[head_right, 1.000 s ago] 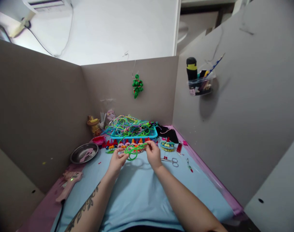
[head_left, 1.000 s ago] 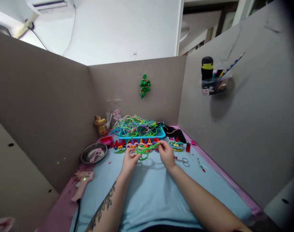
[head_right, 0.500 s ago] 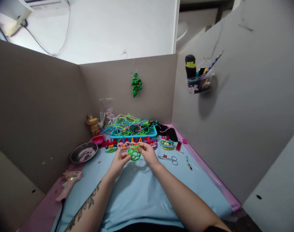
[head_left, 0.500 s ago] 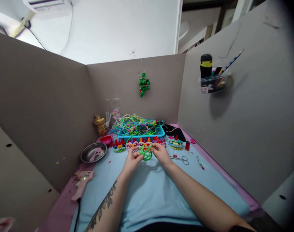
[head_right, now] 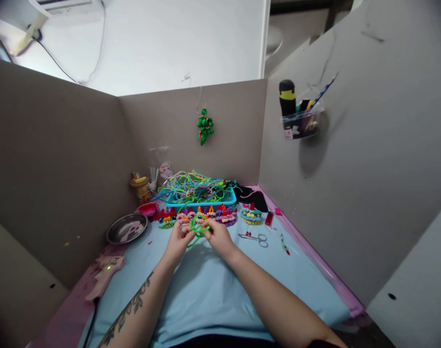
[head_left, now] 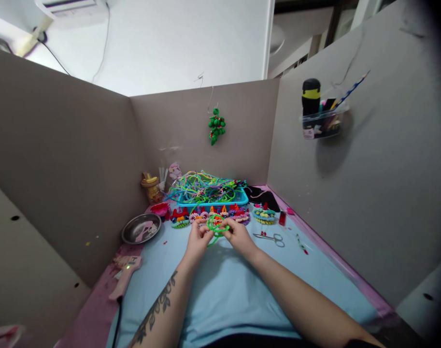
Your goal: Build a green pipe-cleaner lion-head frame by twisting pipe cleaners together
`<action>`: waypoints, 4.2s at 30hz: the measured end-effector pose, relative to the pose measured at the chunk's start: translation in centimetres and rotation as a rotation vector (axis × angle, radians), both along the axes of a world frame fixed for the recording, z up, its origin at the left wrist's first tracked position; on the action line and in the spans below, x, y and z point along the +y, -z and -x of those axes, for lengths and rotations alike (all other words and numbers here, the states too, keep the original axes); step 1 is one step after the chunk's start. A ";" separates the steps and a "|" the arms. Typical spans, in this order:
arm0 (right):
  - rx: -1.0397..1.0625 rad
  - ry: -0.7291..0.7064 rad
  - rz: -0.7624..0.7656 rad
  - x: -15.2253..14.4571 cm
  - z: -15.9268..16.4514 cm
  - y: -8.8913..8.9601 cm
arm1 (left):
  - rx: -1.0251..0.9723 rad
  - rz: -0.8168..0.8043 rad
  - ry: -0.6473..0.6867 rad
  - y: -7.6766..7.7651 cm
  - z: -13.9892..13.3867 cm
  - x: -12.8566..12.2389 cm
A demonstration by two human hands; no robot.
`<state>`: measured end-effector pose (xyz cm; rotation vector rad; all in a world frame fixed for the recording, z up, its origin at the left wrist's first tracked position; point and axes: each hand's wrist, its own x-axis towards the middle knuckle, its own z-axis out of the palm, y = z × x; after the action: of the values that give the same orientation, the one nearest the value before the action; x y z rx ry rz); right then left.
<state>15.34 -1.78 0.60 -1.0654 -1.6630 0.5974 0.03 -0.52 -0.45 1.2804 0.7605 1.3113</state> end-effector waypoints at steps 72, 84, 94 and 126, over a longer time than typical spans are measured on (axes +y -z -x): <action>-0.180 0.138 -0.404 -0.8 0.9 0.5 | 0.028 -0.074 -0.222 0.0 -1.1 -1.0; -0.094 0.181 -0.359 -0.5 0.9 0.7 | -0.018 -0.048 -0.177 -0.2 -0.8 -0.7; -0.128 0.149 -0.339 -0.3 0.8 0.6 | 0.029 -0.042 -0.180 -0.5 -1.0 -1.2; -0.071 -0.249 -0.454 -2.2 1.3 -0.3 | 0.191 -0.176 -0.430 -0.5 -0.2 -0.8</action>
<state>14.05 -3.93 0.91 -0.5617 -1.8926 0.3152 0.25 -1.29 0.10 1.4481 1.1206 1.6415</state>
